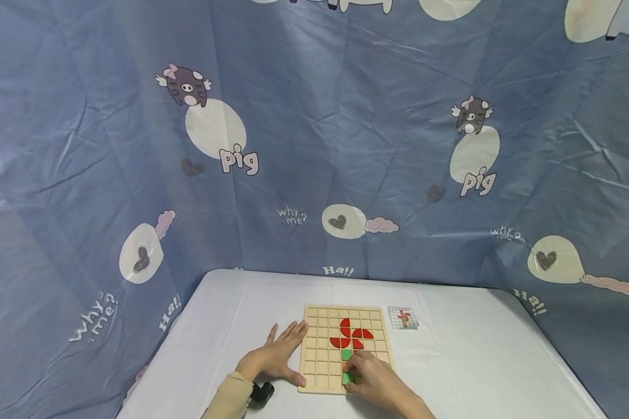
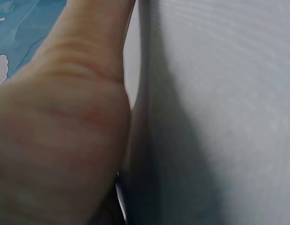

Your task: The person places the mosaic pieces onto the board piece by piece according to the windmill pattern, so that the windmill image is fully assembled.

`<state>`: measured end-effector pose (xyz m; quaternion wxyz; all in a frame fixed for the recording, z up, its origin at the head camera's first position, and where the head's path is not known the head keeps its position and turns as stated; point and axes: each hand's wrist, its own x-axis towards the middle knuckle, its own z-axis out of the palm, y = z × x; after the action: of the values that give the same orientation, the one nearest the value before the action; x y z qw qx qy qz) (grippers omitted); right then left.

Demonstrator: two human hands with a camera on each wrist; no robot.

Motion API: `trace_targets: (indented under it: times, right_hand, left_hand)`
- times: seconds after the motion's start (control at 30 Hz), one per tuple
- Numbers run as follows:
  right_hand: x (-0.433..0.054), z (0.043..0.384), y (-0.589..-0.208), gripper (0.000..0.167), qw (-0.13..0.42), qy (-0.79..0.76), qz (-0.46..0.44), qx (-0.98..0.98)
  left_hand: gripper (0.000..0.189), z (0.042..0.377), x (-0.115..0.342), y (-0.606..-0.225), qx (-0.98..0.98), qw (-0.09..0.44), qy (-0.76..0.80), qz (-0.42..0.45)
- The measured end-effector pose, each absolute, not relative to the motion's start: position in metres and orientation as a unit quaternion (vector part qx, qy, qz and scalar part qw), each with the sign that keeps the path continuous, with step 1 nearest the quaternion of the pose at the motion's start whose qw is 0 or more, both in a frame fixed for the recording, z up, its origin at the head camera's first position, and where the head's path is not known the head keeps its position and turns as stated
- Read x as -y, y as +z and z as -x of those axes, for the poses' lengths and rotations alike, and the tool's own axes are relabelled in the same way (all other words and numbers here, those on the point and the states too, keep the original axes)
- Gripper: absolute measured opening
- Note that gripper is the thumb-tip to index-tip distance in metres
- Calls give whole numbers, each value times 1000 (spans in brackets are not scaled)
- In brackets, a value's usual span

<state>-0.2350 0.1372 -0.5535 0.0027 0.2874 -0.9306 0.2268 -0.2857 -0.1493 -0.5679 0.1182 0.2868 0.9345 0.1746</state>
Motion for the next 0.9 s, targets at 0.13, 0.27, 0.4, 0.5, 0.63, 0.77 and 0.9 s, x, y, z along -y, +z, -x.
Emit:
trace_targets:
  times: [0.13, 0.27, 0.4, 0.5, 0.63, 0.77, 0.9]
  right_hand:
    - [-137, 233, -553, 22, 0, 226, -289, 930]
    - [-138, 232, -554, 21, -2, 227, -294, 928]
    - [-138, 231, -555, 20, -13, 232, -292, 928]
    - [-139, 232, -556, 21, -18, 229, -289, 929]
    - [-140, 232, -557, 20, -18, 224, -291, 930]
    - [-140, 232, -558, 19, -15, 225, -294, 929]
    - [-140, 232, -558, 18, -15, 227, -294, 928]
  left_hand:
    - [126, 285, 149, -568, -935, 119, 174, -286]
    - [126, 285, 149, -568, -935, 118, 175, -286]
    - [126, 285, 149, -568, -935, 116, 177, -286]
    - [125, 285, 149, -568, -935, 116, 177, -286]
    - [125, 285, 149, -568, -935, 117, 177, -285]
    - [126, 285, 148, -568, -935, 116, 175, -286]
    - [126, 285, 148, -568, -935, 115, 175, -286]
